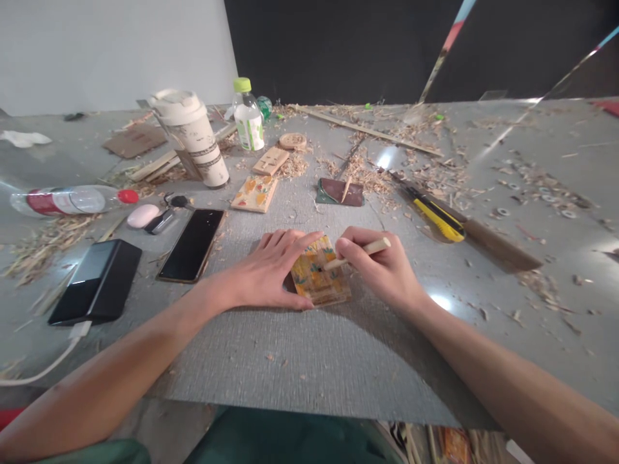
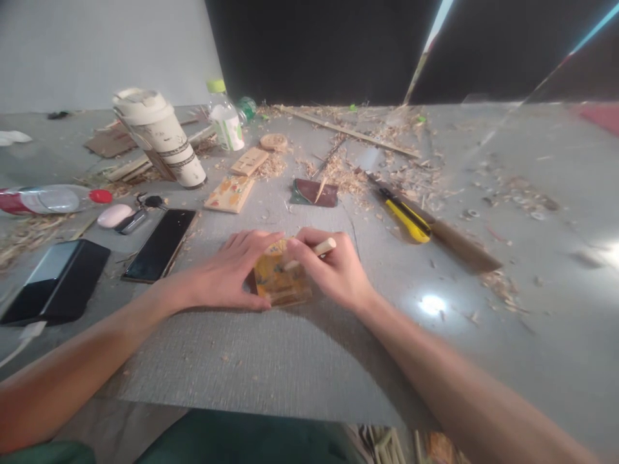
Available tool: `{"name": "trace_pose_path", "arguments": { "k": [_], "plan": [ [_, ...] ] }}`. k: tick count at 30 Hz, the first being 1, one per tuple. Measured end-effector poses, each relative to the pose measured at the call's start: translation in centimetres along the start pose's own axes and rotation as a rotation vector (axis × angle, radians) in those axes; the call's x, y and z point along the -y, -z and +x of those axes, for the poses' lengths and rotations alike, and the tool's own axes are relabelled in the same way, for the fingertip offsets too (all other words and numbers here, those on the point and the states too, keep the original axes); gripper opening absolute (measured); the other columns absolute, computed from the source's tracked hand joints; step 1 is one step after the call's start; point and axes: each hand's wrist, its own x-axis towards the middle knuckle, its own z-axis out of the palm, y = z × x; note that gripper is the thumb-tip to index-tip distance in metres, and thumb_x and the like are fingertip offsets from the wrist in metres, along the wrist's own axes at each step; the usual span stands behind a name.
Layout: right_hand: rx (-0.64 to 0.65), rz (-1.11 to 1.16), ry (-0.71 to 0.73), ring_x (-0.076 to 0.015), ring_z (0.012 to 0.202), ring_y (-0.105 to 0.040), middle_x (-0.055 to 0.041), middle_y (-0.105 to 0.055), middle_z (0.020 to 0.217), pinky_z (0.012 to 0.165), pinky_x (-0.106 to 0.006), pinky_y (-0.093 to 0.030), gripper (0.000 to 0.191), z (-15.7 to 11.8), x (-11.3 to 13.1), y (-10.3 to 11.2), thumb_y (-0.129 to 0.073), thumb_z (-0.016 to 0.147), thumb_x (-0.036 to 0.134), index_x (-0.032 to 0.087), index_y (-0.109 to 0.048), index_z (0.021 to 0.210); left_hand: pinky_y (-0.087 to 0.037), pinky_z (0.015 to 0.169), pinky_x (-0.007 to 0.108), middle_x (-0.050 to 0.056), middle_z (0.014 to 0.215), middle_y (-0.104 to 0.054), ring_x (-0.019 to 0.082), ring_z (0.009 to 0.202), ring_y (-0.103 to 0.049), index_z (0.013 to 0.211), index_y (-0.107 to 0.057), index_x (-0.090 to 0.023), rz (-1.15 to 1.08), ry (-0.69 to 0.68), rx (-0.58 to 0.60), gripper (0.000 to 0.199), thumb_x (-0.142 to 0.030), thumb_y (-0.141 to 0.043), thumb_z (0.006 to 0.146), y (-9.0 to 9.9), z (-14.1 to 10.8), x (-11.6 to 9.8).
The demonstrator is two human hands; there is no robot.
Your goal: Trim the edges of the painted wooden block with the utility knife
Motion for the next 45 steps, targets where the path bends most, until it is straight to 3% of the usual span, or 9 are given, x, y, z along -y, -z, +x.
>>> {"name": "trace_pose_path", "arguments": {
  "k": [6, 10, 14, 21, 32, 45],
  "plan": [
    [0.105, -0.116, 0.071, -0.0109, 0.059, -0.040, 0.0032, -0.049, 0.063, 0.056, -0.030, -0.030, 0.038, -0.22, 0.29, 0.13, -0.053, 0.106, 0.035, 0.020, -0.061, 0.072, -0.033, 0.118, 0.067, 0.017, 0.161, -0.038, 0.045, 0.144, -0.039, 0.169, -0.009, -0.035, -0.003, 0.003, -0.005, 0.123, -0.068, -0.082, 0.076, -0.15, 0.04, 0.17],
    [0.119, -0.196, 0.155, -0.0101, 0.054, -0.033, 0.0046, -0.041, 0.059, 0.055, -0.031, -0.028, 0.045, -0.44, 0.53, 0.08, -0.048, 0.110, 0.040, 0.021, -0.052, 0.069, -0.035, 0.117, 0.067, 0.017, 0.159, -0.039, 0.045, 0.143, -0.040, 0.168, -0.011, -0.035, -0.006, 0.033, -0.013, 0.123, -0.057, -0.086, 0.074, -0.03, 0.12, -0.12],
    [0.124, -0.215, 0.196, -0.0097, 0.053, -0.034, 0.0048, -0.040, 0.059, 0.054, -0.030, -0.028, 0.045, -0.54, 0.65, 0.07, -0.047, 0.111, 0.039, 0.021, -0.047, 0.069, -0.035, 0.118, 0.065, 0.016, 0.160, -0.038, 0.044, 0.145, -0.040, 0.168, -0.011, -0.035, -0.010, 0.037, -0.010, 0.120, -0.057, -0.084, 0.076, 0.17, 0.21, -0.42],
    [0.122, -0.222, 0.202, -0.0100, 0.051, -0.031, 0.0049, -0.038, 0.057, 0.054, -0.031, -0.027, 0.048, -0.62, 0.54, 0.12, -0.046, 0.111, 0.042, 0.022, -0.045, 0.067, -0.037, 0.115, 0.067, 0.016, 0.159, -0.040, 0.045, 0.141, -0.042, 0.167, -0.015, -0.036, -0.030, 0.086, 0.002, 0.120, -0.059, -0.086, 0.074, 0.40, 0.21, -0.69],
    [0.150, -0.193, 0.198, -0.0093, 0.051, -0.034, 0.0044, -0.043, 0.057, 0.053, -0.030, -0.029, 0.050, -0.76, 0.76, 0.04, -0.046, 0.111, 0.042, 0.021, -0.053, 0.067, -0.037, 0.116, 0.065, 0.016, 0.158, -0.041, 0.044, 0.142, -0.042, 0.169, -0.013, -0.035, -0.029, 0.048, -0.014, 0.120, -0.073, -0.081, 0.076, 0.28, 0.16, -0.41],
    [0.168, -0.157, 0.223, -0.0096, 0.055, -0.039, 0.0038, -0.047, 0.061, 0.056, -0.029, -0.032, 0.043, -0.91, 0.72, -0.11, -0.051, 0.110, 0.038, 0.021, -0.057, 0.071, -0.038, 0.116, 0.065, 0.017, 0.158, -0.040, 0.044, 0.141, -0.043, 0.167, -0.014, -0.033, -0.008, 0.048, -0.005, 0.120, -0.070, -0.083, 0.076, 0.40, 0.26, -0.49]
  ]
}}
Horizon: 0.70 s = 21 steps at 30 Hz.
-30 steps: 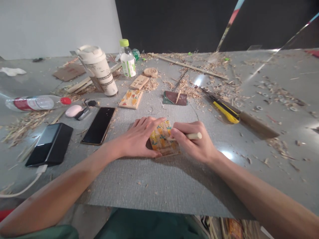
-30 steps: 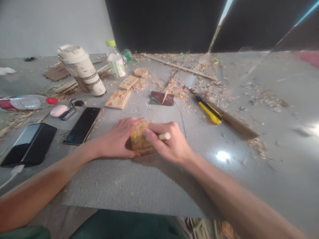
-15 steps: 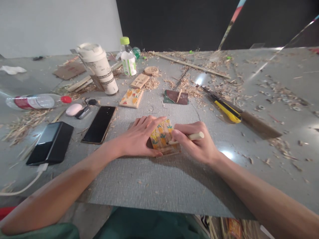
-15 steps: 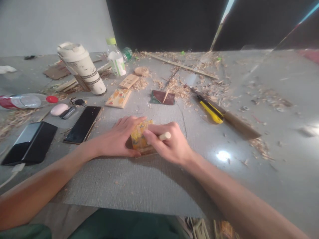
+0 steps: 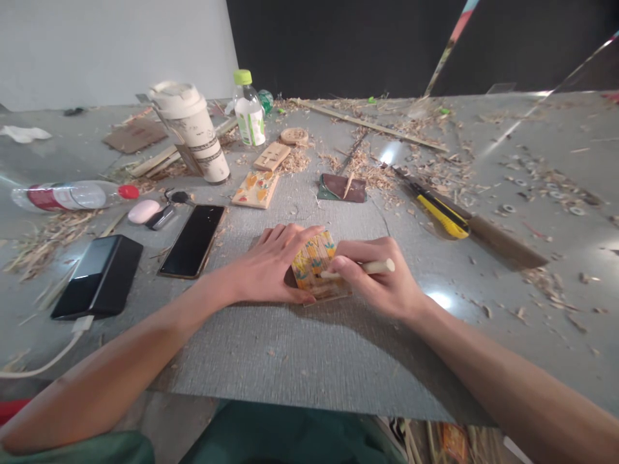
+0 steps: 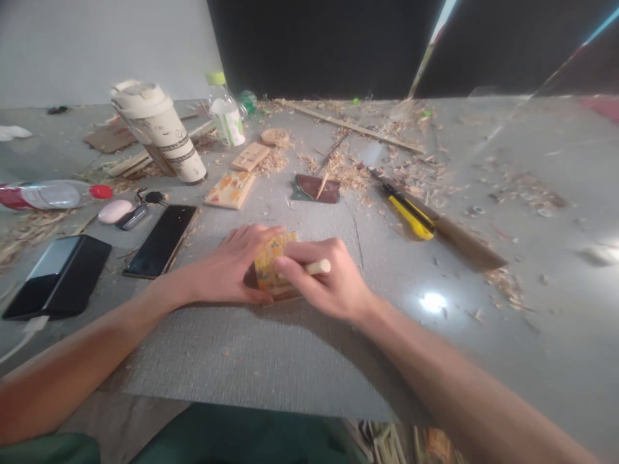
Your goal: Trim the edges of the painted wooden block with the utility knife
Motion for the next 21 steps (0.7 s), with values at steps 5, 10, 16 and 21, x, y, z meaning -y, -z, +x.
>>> {"name": "trace_pose_path", "arguments": {
  "k": [5, 10, 16, 21],
  "plan": [
    [0.020, -0.004, 0.016, -0.0106, 0.066, -0.052, 0.0011, -0.062, 0.076, 0.064, -0.028, -0.039, 0.031, 0.02, -0.38, -0.36, -0.054, 0.109, 0.035, 0.020, -0.063, 0.082, -0.037, 0.116, 0.064, 0.017, 0.158, -0.041, 0.043, 0.141, -0.043, 0.167, -0.014, -0.032, -0.001, 0.005, 0.007, 0.120, -0.063, -0.086, 0.075, 0.06, -0.05, -0.10],
    [0.027, -0.006, 0.020, -0.0089, 0.063, -0.047, 0.0035, -0.055, 0.070, 0.062, -0.027, -0.037, 0.033, 0.06, -0.49, -0.37, -0.054, 0.109, 0.034, 0.020, -0.059, 0.079, -0.037, 0.116, 0.063, 0.015, 0.158, -0.040, 0.041, 0.141, -0.043, 0.167, -0.015, -0.034, 0.000, -0.003, -0.008, 0.119, -0.065, -0.085, 0.076, 0.01, -0.15, -0.05],
    [0.031, 0.002, 0.032, -0.0077, 0.058, -0.038, 0.0057, -0.042, 0.064, 0.057, -0.027, -0.031, 0.041, 0.19, -0.30, -0.11, -0.051, 0.110, 0.033, 0.020, -0.048, 0.071, -0.037, 0.116, 0.061, 0.016, 0.159, -0.039, 0.042, 0.142, -0.042, 0.168, -0.014, -0.033, 0.009, -0.016, -0.007, 0.119, -0.067, -0.083, 0.077, -0.04, -0.13, 0.10],
    [0.052, -0.021, 0.025, -0.0082, 0.057, -0.039, 0.0048, -0.046, 0.063, 0.057, -0.027, -0.032, 0.043, 0.21, -0.22, 0.15, -0.049, 0.110, 0.035, 0.020, -0.053, 0.070, -0.038, 0.115, 0.062, 0.017, 0.158, -0.040, 0.042, 0.140, -0.043, 0.168, -0.015, -0.033, 0.009, -0.022, -0.007, 0.117, -0.074, -0.078, 0.079, -0.11, -0.17, 0.23]
  ]
}}
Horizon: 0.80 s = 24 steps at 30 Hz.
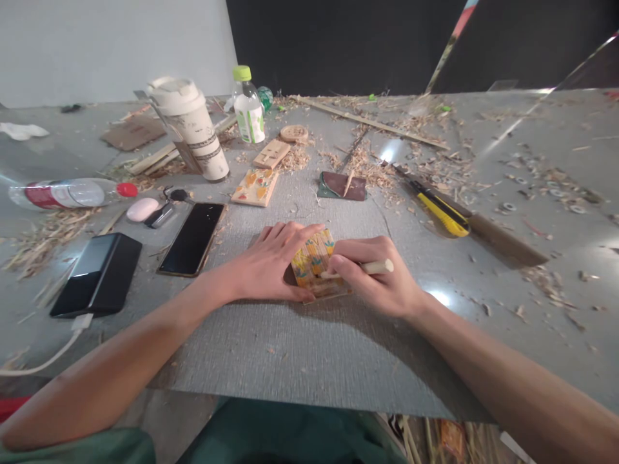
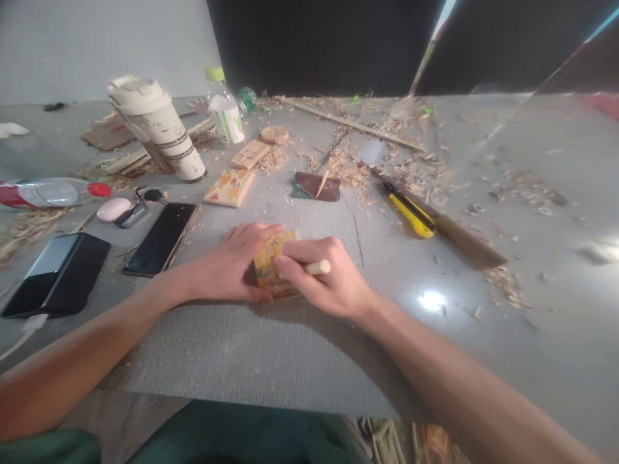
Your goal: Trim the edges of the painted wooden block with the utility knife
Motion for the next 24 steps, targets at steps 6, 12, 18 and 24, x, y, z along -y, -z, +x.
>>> {"name": "trace_pose_path", "arguments": {
  "k": [6, 12, 18, 24],
  "plan": [
    [0.024, 0.001, 0.028, -0.0084, 0.055, -0.039, 0.0044, -0.047, 0.061, 0.056, -0.027, -0.033, 0.045, 0.26, 0.22, 0.26, -0.046, 0.110, 0.034, 0.019, -0.058, 0.069, -0.038, 0.116, 0.063, 0.016, 0.159, -0.040, 0.042, 0.140, -0.043, 0.168, -0.015, -0.033, 0.000, -0.004, 0.003, 0.115, -0.075, -0.077, 0.080, -0.06, 0.03, 0.16],
    [-0.125, -0.064, 0.000, -0.0089, 0.053, -0.040, 0.0038, -0.050, 0.059, 0.053, -0.029, -0.031, 0.046, 0.07, 0.31, 0.17, -0.046, 0.110, 0.035, 0.019, -0.059, 0.068, -0.037, 0.116, 0.064, 0.016, 0.160, -0.039, 0.043, 0.142, -0.041, 0.169, -0.014, -0.033, -0.002, 0.004, 0.013, 0.118, -0.070, -0.080, 0.078, 0.05, 0.06, 0.10],
    [-0.386, -0.065, -0.164, -0.0100, 0.055, -0.042, 0.0034, -0.052, 0.060, 0.052, -0.029, -0.032, 0.039, -0.10, 0.24, 0.24, -0.056, 0.105, 0.037, 0.020, -0.066, 0.072, -0.036, 0.116, 0.065, 0.016, 0.160, -0.039, 0.042, 0.143, -0.040, 0.168, -0.015, -0.034, 0.000, 0.002, 0.025, 0.114, -0.070, -0.078, 0.080, 0.18, 0.08, 0.03],
    [-0.436, -0.101, -0.196, -0.0103, 0.056, -0.046, 0.0042, -0.057, 0.061, 0.053, -0.027, -0.035, 0.022, 0.08, 0.22, 0.31, -0.070, 0.096, 0.031, 0.022, -0.067, 0.077, -0.036, 0.117, 0.063, 0.015, 0.158, -0.042, 0.041, 0.142, -0.041, 0.169, -0.015, -0.033, -0.011, 0.013, 0.039, 0.117, -0.067, -0.082, 0.078, 0.40, 0.21, -0.27]
  ]
}}
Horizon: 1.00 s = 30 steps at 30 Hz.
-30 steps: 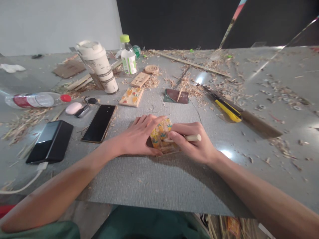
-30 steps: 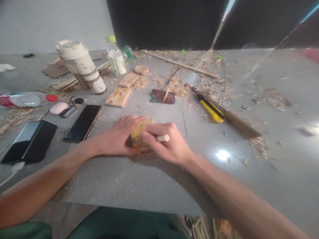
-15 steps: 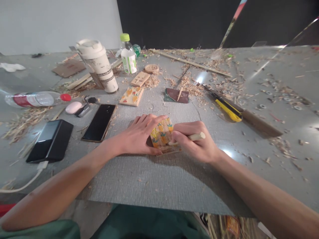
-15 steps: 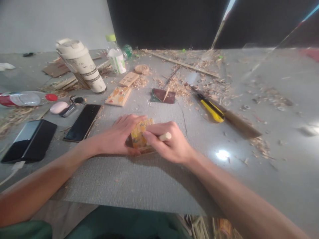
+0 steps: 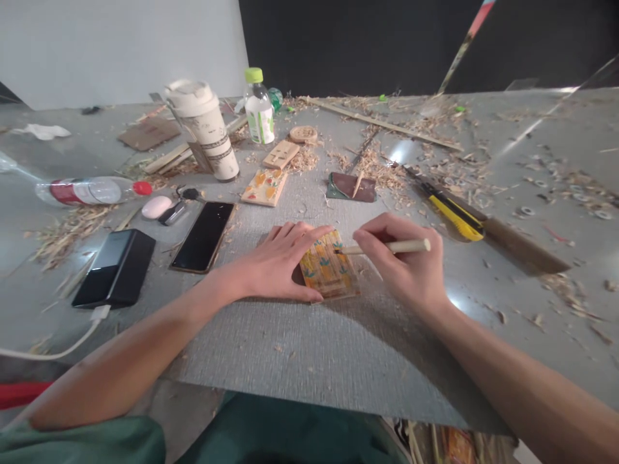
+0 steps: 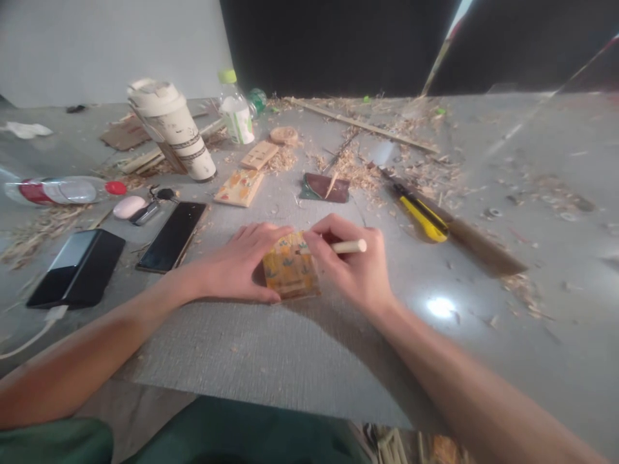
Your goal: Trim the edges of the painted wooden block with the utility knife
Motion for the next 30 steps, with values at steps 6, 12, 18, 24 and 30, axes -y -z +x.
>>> {"name": "trace_pose_path", "arguments": {
  "k": [6, 12, 18, 24, 30],
  "plan": [
    [-0.002, -0.031, 0.012, -0.0089, 0.050, -0.036, 0.0056, -0.045, 0.052, 0.047, -0.028, -0.027, 0.036, 0.1, 0.1, -0.3, -0.072, 0.095, 0.034, 0.021, -0.055, 0.065, -0.036, 0.117, 0.064, 0.014, 0.158, -0.043, 0.042, 0.143, -0.040, 0.168, -0.019, -0.034, -0.032, 0.019, 0.013, 0.116, -0.065, -0.083, 0.077, 0.3, -0.1, -0.3],
    [0.010, -0.032, 0.003, -0.0100, 0.051, -0.039, 0.0046, -0.047, 0.054, 0.048, -0.028, -0.029, 0.036, 0.1, -0.2, -0.3, -0.070, 0.097, 0.038, 0.021, -0.057, 0.068, -0.037, 0.116, 0.064, 0.015, 0.156, -0.044, 0.042, 0.141, -0.042, 0.168, -0.018, -0.035, -0.004, 0.002, 0.003, 0.114, -0.065, -0.083, 0.078, 0.3, -0.2, -0.3],
    [0.025, 0.003, -0.003, -0.0095, 0.052, -0.039, 0.0051, -0.048, 0.055, 0.049, -0.028, -0.029, 0.034, 0.1, 0.0, -0.3, -0.070, 0.097, 0.036, 0.021, -0.059, 0.069, -0.037, 0.116, 0.063, 0.014, 0.157, -0.042, 0.042, 0.141, -0.042, 0.169, -0.018, -0.036, -0.015, 0.013, 0.018, 0.112, -0.066, -0.080, 0.080, 0.4, -0.2, -0.2],
    [0.027, 0.010, 0.002, -0.0096, 0.052, -0.038, 0.0053, -0.047, 0.055, 0.049, -0.029, -0.028, 0.034, 0.0, 0.0, -0.4, -0.069, 0.097, 0.036, 0.021, -0.059, 0.069, -0.039, 0.116, 0.060, 0.014, 0.155, -0.045, 0.041, 0.140, -0.043, 0.168, -0.023, -0.034, 0.018, -0.013, 0.020, 0.108, -0.071, -0.076, 0.082, 0.3, 0.0, 0.1],
    [0.010, -0.008, 0.002, -0.0100, 0.052, -0.038, 0.0048, -0.047, 0.054, 0.049, -0.028, -0.027, 0.034, 0.0, -0.3, -0.3, -0.068, 0.097, 0.037, 0.021, -0.058, 0.068, -0.033, 0.123, 0.060, 0.019, 0.158, -0.041, 0.041, 0.148, -0.039, 0.166, -0.028, -0.022, 0.251, 0.311, -0.306, 0.075, -0.063, -0.045, 0.106, 5.0, -1.7, 2.8]
  ]
}}
